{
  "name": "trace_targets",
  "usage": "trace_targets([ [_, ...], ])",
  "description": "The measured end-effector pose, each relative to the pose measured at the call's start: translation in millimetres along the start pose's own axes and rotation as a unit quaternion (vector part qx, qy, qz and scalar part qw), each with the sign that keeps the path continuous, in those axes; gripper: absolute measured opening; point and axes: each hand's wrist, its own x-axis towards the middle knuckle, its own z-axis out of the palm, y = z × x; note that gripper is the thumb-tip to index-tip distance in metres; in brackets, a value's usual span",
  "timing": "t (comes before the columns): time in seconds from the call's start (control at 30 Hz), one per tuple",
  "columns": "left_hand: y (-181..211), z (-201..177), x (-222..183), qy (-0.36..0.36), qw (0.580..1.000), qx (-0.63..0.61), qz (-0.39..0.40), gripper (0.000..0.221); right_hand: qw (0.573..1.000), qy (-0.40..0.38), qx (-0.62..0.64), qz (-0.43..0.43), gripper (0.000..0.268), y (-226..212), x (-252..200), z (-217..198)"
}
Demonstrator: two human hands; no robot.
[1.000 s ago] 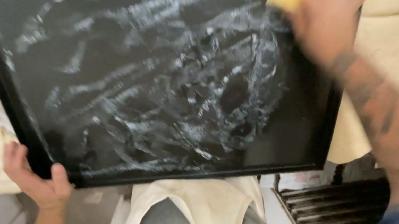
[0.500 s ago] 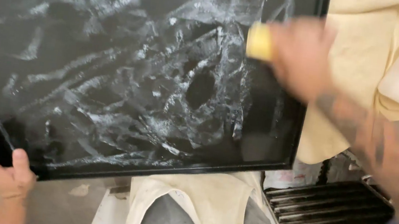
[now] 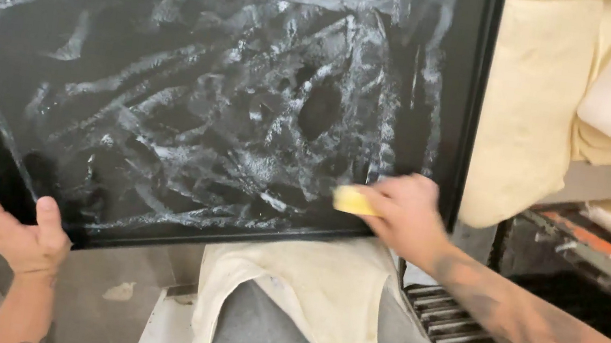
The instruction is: The person greases a baking tray with butter and then carefully arranges small squares of dough in a grid pattern on the tray.
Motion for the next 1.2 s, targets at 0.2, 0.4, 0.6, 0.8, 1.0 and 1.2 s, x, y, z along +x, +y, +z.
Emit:
trace_targets([
  [0.2, 2.7, -1.0, 0.6, 0.009, 1.000, -0.022, 0.012, 0.066, 0.985, 0.004, 0.038, -0.168, 0.031, -79.6, 47.9, 45.5],
  [0.4, -5.4, -1.5, -8.2, 0.053, 0.998, -0.039, -0.009, 0.067, 0.994, 0.107, 0.011, 0.002, 0.021, 39.6, -28.2, 14.9],
  [0.6, -12.1, 3.4, -13.3, 0.079, 0.994, -0.074, -0.012, 0.068, 0.969, 0.208, -0.038, 0.127, 0.028, -102.5, 93.2, 33.6],
  [0.8, -10.3, 5.0, -6.6, 0.080, 0.994, -0.066, -0.014, 0.067, 0.985, 0.142, -0.097, 0.026, 0.053, -57.2, 148.0, 29.0],
  [1.0, -7.8, 0.0, -5.3, 0.082, 0.995, -0.057, -0.011, 0.065, 0.979, 0.132, -0.145, 0.057, 0.065, -14.4, 123.3, 6.5],
  [1.2, 0.7, 7.8, -5.4, 0.052, 0.997, -0.049, -0.036, 0.073, 0.978, 0.170, -0.117, 0.000, 0.043, -0.8, 240.6, -23.0],
])
